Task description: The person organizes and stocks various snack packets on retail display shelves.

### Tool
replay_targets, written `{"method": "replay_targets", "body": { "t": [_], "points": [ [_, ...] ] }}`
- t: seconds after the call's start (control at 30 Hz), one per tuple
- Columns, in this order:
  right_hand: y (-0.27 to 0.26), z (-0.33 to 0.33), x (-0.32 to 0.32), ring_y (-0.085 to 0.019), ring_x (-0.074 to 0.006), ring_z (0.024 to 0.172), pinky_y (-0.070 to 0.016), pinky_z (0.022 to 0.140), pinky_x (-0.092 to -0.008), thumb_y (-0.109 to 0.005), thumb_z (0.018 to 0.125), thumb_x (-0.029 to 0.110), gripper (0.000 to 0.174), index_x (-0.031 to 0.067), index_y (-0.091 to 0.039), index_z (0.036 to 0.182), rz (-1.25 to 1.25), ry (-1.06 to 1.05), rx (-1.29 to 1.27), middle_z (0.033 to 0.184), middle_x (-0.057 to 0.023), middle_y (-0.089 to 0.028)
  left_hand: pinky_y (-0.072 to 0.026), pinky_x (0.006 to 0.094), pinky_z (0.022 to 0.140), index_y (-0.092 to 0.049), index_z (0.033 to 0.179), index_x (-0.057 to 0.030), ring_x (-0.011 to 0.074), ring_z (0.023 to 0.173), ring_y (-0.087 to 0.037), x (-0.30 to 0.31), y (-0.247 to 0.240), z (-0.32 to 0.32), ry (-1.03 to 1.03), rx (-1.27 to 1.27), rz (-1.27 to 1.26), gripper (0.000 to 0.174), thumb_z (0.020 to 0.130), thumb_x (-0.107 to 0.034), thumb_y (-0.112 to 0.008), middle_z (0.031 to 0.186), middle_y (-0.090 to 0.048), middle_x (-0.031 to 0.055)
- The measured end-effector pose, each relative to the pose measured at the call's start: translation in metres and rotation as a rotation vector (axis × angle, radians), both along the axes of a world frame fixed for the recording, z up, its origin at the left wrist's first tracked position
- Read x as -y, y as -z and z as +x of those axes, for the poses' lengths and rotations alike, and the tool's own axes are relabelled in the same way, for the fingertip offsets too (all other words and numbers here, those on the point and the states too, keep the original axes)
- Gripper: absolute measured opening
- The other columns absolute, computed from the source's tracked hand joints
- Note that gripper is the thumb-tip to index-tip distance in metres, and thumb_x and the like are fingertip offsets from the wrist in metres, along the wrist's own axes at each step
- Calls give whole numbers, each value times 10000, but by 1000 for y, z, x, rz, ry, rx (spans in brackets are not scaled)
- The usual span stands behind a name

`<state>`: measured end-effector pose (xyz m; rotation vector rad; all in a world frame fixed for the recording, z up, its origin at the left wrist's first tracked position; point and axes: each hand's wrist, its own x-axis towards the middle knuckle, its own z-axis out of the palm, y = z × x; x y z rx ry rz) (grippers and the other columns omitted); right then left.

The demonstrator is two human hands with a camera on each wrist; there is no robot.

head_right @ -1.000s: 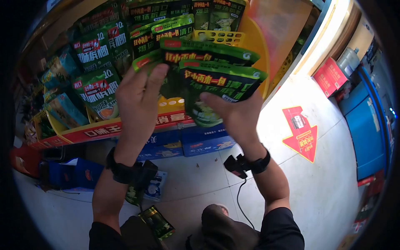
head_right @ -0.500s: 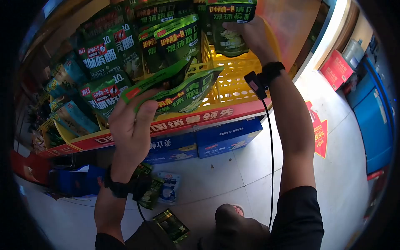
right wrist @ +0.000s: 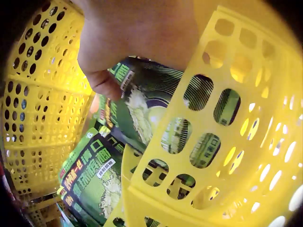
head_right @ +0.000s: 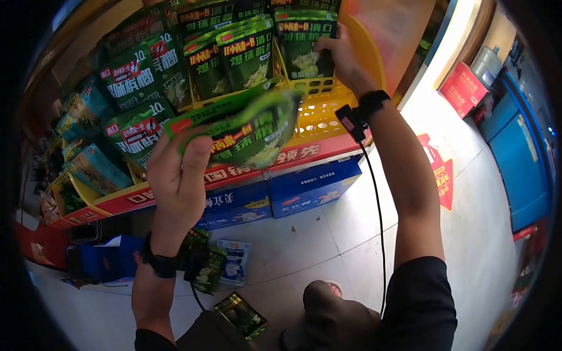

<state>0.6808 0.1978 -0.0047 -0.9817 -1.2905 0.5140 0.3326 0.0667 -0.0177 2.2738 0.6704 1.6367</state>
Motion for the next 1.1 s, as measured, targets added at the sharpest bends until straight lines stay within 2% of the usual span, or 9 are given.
{"method": "replay_targets", "body": {
  "t": [0.13,0.2,0.3,0.43,0.53,0.7,0.9,0.97,1.1],
  "points": [
    [3,-3,31,-582,-234,1101,-486,924,-360,-699,770,80,688,12,-384,1378,16,170,12,1145,-138,-605,-437,286,621,-682,1003,40,185,687,-540,2,1,-2,-50,14,-41,203,957,-152,-636,876,-596,109],
    [10,-11,66,-561,-218,1106,-461,962,-345,-621,819,50,613,58,-407,1393,119,498,465,1250,-124,-548,-422,270,620,-670,1019,42,146,686,-524,-2,1,2,-5,136,-93,220,972,-168,-623,849,-579,89],
    [7,-28,114,-549,-218,1135,-463,959,-345,-627,816,40,570,51,-453,1359,88,478,347,1245,-104,-547,-414,263,622,-665,1018,40,125,694,-515,-4,2,11,10,201,-104,235,985,-186,-609,819,-570,69],
    [24,-45,162,-436,-239,1290,-446,1022,-384,-734,679,-36,934,59,-287,1493,-220,-507,302,1389,-110,-439,-431,280,630,-667,1010,33,143,700,-542,-2,4,29,46,271,-149,249,980,-209,-616,815,-592,82],
    [36,-88,178,-280,-252,1425,-320,1134,-431,-875,684,71,1216,72,-25,1554,-224,-684,315,1550,-131,-253,-450,299,634,-668,1013,27,174,697,-572,2,6,51,30,305,-96,264,977,-230,-619,833,-612,104],
    [29,-99,169,-475,-215,1280,-411,1068,-360,-903,599,6,1086,46,-260,1474,-288,-453,-37,1444,-123,-444,-486,325,673,-669,1033,21,238,750,-629,20,-3,65,256,147,-122,271,984,-236,-598,876,-624,129],
    [16,-81,187,-640,-174,1022,-512,922,-337,-906,550,0,702,6,-609,1185,-165,-269,285,1121,-77,-684,-498,318,688,-652,1107,21,242,777,-642,16,-10,65,495,190,-161,278,988,-223,-588,966,-634,144],
    [14,-77,188,-662,-172,957,-536,865,-325,-899,561,19,614,2,-644,1120,-94,-140,349,1058,-83,-704,-498,340,806,-605,1199,17,282,940,-634,18,-10,62,656,96,-398,333,995,-244,-575,1104,-611,171],
    [-1,-43,187,-667,-185,942,-541,847,-331,-850,620,6,564,-16,-604,1126,-99,185,319,1066,-99,-694,-334,420,1084,-483,1354,-22,336,1292,-433,5,9,70,491,57,-150,452,999,-294,-553,1321,-477,209]
  ]
}}
